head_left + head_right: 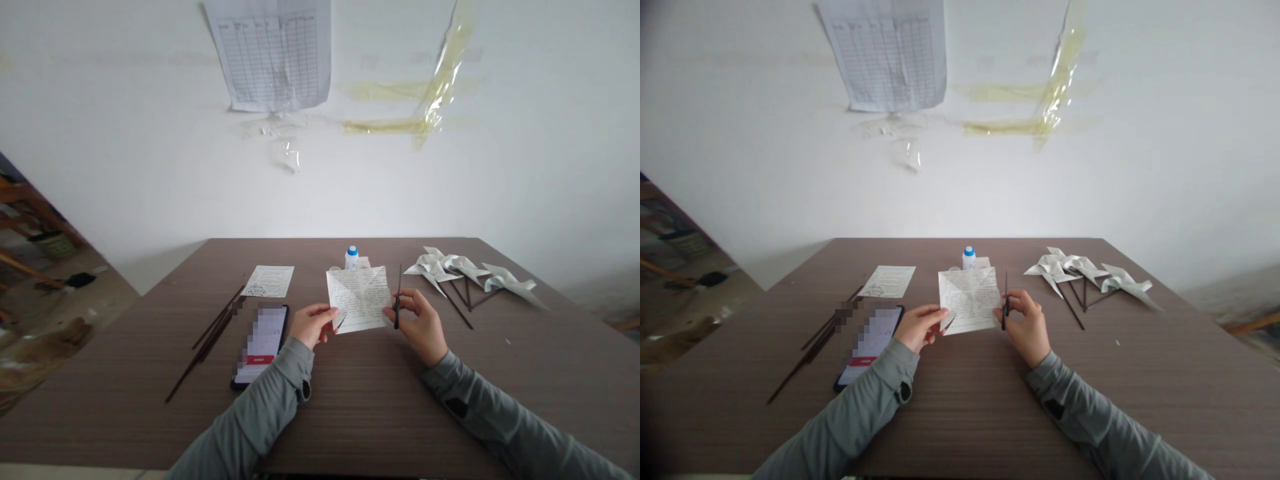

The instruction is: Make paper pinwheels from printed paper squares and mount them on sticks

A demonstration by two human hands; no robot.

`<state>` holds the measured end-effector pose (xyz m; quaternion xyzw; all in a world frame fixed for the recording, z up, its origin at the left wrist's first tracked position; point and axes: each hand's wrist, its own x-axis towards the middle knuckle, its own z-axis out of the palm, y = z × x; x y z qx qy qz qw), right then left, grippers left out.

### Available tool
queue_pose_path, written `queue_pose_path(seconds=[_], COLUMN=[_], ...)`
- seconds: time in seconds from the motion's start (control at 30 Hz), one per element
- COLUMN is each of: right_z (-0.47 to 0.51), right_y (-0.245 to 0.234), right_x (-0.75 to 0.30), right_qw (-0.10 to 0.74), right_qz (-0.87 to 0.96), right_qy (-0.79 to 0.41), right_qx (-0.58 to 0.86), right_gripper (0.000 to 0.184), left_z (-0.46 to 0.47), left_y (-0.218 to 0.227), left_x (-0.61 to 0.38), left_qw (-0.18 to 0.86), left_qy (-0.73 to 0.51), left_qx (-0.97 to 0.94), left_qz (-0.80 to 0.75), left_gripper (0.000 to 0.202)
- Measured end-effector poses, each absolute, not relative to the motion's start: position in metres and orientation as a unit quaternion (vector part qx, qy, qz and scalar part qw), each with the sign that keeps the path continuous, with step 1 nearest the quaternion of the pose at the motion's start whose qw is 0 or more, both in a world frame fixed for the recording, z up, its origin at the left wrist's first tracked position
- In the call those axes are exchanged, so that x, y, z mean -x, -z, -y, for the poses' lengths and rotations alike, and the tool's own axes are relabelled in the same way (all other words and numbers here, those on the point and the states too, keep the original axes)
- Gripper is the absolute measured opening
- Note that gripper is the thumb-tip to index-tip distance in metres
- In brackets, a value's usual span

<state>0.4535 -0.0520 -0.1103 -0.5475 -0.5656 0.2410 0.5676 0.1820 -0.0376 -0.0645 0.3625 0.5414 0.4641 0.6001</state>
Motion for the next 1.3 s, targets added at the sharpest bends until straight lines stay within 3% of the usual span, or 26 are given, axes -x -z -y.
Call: queue_pose_path(seconds=[0.23,0.43,0.57,0.7,0.97,1.13,1.3], right_z=[0.054,0.061,0.063,0.065,0.069,0.071,0.07], right_y=[0.107,0.104,0.102,0.103,0.105,0.104,0.105], right_x=[-0.44,-0.429,-0.424,-0.423,-0.416,-0.412,-0.412], right_qw=[0.644,0.643,0.633,0.627,0.619,0.613,0.615], right_qz=[0.468,0.456,0.458,0.471,0.487,0.505,0.514], right_qy=[-0.299,-0.297,-0.312,-0.303,-0.274,-0.288,-0.275], right_qx=[0.526,0.539,0.541,0.541,0.552,0.535,0.531], right_gripper=[0.073,0.075,0.079,0.071,0.058,0.069,0.075], left_z=[0.042,0.047,0.045,0.045,0.056,0.052,0.05], left_y=[0.06,0.07,0.08,0.078,0.084,0.092,0.089], left_x=[-0.181,-0.188,-0.191,-0.189,-0.203,-0.206,-0.203], left_qw=[0.597,0.66,0.646,0.646,0.688,0.667,0.65], left_qy=[-0.468,-0.426,-0.443,-0.468,-0.418,-0.444,-0.459], left_qx=[-0.379,-0.39,-0.379,-0.37,-0.374,-0.349,-0.351], left_qz=[-0.531,-0.48,-0.494,-0.477,-0.461,-0.486,-0.494], left_gripper=[0.025,0.039,0.033,0.026,0.037,0.019,0.021])
